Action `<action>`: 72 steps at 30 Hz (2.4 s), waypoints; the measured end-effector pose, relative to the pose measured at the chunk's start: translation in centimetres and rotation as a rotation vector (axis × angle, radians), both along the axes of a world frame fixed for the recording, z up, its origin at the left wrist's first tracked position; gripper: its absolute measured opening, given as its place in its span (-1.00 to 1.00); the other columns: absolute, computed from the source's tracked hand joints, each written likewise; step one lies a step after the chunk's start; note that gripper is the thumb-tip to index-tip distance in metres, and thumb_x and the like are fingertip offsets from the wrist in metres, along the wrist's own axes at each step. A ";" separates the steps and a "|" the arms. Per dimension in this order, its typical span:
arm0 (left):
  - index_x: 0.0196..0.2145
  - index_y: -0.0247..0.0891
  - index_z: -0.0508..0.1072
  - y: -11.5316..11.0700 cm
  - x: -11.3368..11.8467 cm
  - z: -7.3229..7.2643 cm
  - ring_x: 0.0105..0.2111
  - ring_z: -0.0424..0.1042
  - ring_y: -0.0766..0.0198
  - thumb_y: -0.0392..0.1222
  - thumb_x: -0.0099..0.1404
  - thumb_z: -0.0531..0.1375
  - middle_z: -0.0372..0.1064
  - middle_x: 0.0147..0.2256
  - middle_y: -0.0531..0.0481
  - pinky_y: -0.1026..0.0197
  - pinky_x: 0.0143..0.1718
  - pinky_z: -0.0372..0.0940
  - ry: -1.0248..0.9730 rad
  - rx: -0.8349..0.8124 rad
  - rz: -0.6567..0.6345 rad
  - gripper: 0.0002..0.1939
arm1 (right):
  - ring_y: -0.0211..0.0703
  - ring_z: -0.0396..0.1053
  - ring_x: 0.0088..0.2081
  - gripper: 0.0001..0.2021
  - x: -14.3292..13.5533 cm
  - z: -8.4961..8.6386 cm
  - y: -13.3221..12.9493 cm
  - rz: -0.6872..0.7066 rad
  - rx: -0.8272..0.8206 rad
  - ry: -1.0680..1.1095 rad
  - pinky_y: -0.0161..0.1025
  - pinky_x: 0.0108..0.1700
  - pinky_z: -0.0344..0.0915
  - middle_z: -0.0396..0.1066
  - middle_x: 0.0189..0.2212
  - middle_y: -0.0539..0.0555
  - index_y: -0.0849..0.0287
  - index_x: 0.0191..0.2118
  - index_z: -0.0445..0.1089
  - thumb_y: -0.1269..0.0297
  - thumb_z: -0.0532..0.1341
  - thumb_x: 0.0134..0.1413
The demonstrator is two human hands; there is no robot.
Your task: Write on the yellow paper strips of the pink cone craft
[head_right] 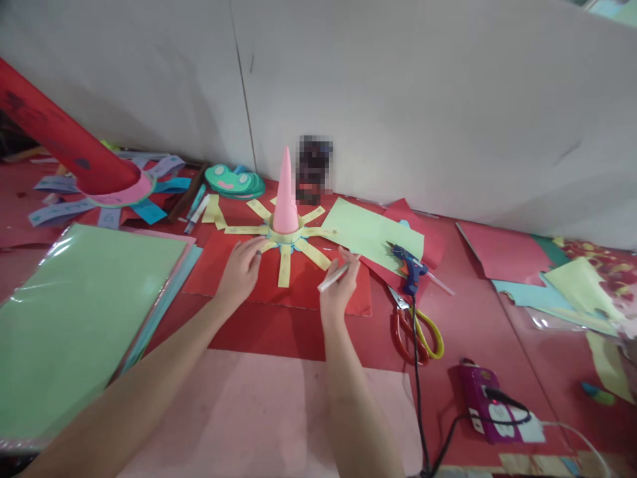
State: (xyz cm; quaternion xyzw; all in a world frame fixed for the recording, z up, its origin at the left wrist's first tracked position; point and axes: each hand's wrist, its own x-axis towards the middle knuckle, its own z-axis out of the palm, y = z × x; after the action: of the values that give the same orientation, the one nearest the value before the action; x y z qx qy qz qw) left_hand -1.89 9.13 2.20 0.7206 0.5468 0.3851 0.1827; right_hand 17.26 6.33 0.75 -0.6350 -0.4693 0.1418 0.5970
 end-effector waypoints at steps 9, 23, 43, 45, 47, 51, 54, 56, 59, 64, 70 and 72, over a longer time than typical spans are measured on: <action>-0.25 -0.19 0.38 1.9 -1.9 -0.2 -0.09 0.48 0.17 -0.14 0.24 0.00 0.43 -0.12 -0.09 0.08 -0.04 0.36 -0.858 -0.042 0.299 -0.79 | -0.08 0.42 -0.07 -0.84 0.0 0.9 0.2 -0.057 0.074 -0.005 -0.06 0.01 0.29 0.41 -0.16 0.19 0.16 -0.19 0.21 0.20 0.01 0.21; 0.15 -0.15 0.25 -0.3 0.2 -0.3 0.26 0.07 0.10 -0.18 0.42 -0.06 0.09 0.26 -0.08 -0.05 0.23 0.07 0.256 0.049 -0.287 -0.62 | -0.04 0.45 -0.04 -0.93 -1.7 0.4 -0.2 0.490 -0.122 -0.315 0.01 0.09 0.26 0.53 -0.21 0.10 0.06 -0.31 0.30 0.28 0.09 0.18; 0.17 -0.22 0.21 -0.4 0.4 -0.2 0.28 0.02 0.20 -0.19 0.32 0.08 0.15 0.24 -0.03 0.05 0.30 -0.14 0.482 -0.130 -0.364 -0.54 | -0.03 0.46 -0.03 -0.92 -2.2 0.5 -0.5 0.441 -0.071 -0.324 0.11 0.23 0.07 0.56 -0.32 0.06 0.06 -0.35 0.29 0.31 0.08 0.15; 0.18 -0.20 0.18 -0.5 0.5 -0.2 0.28 0.03 0.21 -0.17 0.33 0.08 0.17 0.23 -0.03 0.05 0.30 -0.13 0.458 -0.139 -0.357 -0.53 | -0.03 0.48 -0.07 -0.87 -2.3 0.5 -0.5 0.428 -0.074 -0.332 0.12 0.25 0.03 0.54 -0.40 0.04 0.06 -0.38 0.29 0.27 0.06 0.18; 0.19 -0.20 0.15 -0.5 0.5 -0.2 0.28 0.04 0.20 -0.16 0.33 0.08 0.17 0.22 -0.04 0.04 0.30 -0.13 0.449 -0.143 -0.352 -0.51 | -0.06 0.50 -0.15 -0.83 -2.3 0.4 -0.4 0.428 -0.085 -0.345 0.10 0.25 0.02 0.53 -0.42 0.03 0.06 -0.38 0.29 0.23 0.04 0.22; 0.20 -0.23 0.15 -0.5 0.5 -0.2 0.28 0.03 0.19 -0.19 0.34 0.08 0.16 0.23 -0.07 0.03 0.29 -0.13 0.481 -0.115 -0.361 -0.51 | -0.10 0.50 -0.22 -0.80 -2.3 0.3 -0.4 0.455 -0.098 -0.406 0.07 0.25 0.03 0.54 -0.32 0.06 0.07 -0.33 0.32 0.21 0.01 0.25; 0.21 -0.24 0.14 -0.5 0.4 -0.2 0.28 0.02 0.20 -0.20 0.34 0.06 0.12 0.25 -0.08 0.04 0.29 -0.14 0.513 -0.089 -0.376 -0.51 | -0.10 0.49 -0.21 -0.81 -2.2 0.1 -0.3 0.455 -0.086 -0.442 0.06 0.24 0.03 0.54 -0.33 0.07 0.08 -0.31 0.33 0.20 0.02 0.25; 0.21 -0.23 0.14 -0.5 0.4 -0.3 0.28 0.01 0.20 -0.20 0.35 0.05 0.09 0.26 -0.08 0.03 0.29 -0.13 0.536 -0.074 -0.390 -0.51 | -0.12 0.49 -0.24 -0.81 -2.2 0.0 -0.3 0.455 -0.087 -0.451 0.04 0.23 0.03 0.53 -0.35 0.05 0.08 -0.31 0.32 0.20 0.01 0.26; 0.20 -0.23 0.17 -0.5 0.4 -0.5 0.29 0.00 0.17 -0.20 0.35 0.05 0.09 0.26 -0.08 0.00 0.30 -0.15 0.574 -0.054 -0.386 -0.53 | -0.14 0.49 -0.26 -0.83 -2.2 -0.1 -0.3 0.448 -0.078 -0.459 0.02 0.21 0.06 0.52 -0.36 0.03 0.08 -0.31 0.32 0.21 0.03 0.25; 0.17 -0.24 0.24 -0.7 0.5 -0.5 0.29 0.01 0.11 -0.18 0.34 0.05 0.18 0.21 -0.10 -0.05 0.31 -0.19 0.620 -0.007 -0.356 -0.56 | -0.10 0.49 -0.17 -0.87 -2.2 0.0 -0.3 0.447 -0.057 -0.438 -0.01 0.18 0.11 0.53 -0.34 0.04 0.07 -0.33 0.30 0.23 0.06 0.22; 0.15 -0.25 0.26 -0.7 0.5 -0.2 0.28 0.03 0.11 -0.17 0.36 0.03 0.19 0.21 -0.10 -0.04 0.31 -0.17 0.614 0.013 -0.358 -0.57 | -0.09 0.49 -0.18 -0.87 -2.3 0.0 -0.2 0.434 -0.070 -0.417 -0.01 0.17 0.13 0.54 -0.34 0.05 0.06 -0.34 0.29 0.21 0.06 0.21; 0.17 -0.24 0.24 -0.7 0.5 -0.2 0.28 0.01 0.11 -0.18 0.36 0.03 0.16 0.23 -0.08 -0.06 0.31 -0.19 0.610 -0.009 -0.361 -0.56 | -0.11 0.49 -0.21 -0.87 -2.2 0.0 -0.2 0.436 -0.080 -0.411 -0.01 0.17 0.13 0.54 -0.34 0.04 0.06 -0.34 0.29 0.22 0.07 0.21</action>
State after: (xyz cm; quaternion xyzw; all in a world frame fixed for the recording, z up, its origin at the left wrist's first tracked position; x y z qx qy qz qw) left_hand -1.38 8.38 2.01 0.8867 0.4415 0.1113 0.0795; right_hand 15.04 6.17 0.77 -0.5579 -0.6995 0.1534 0.4194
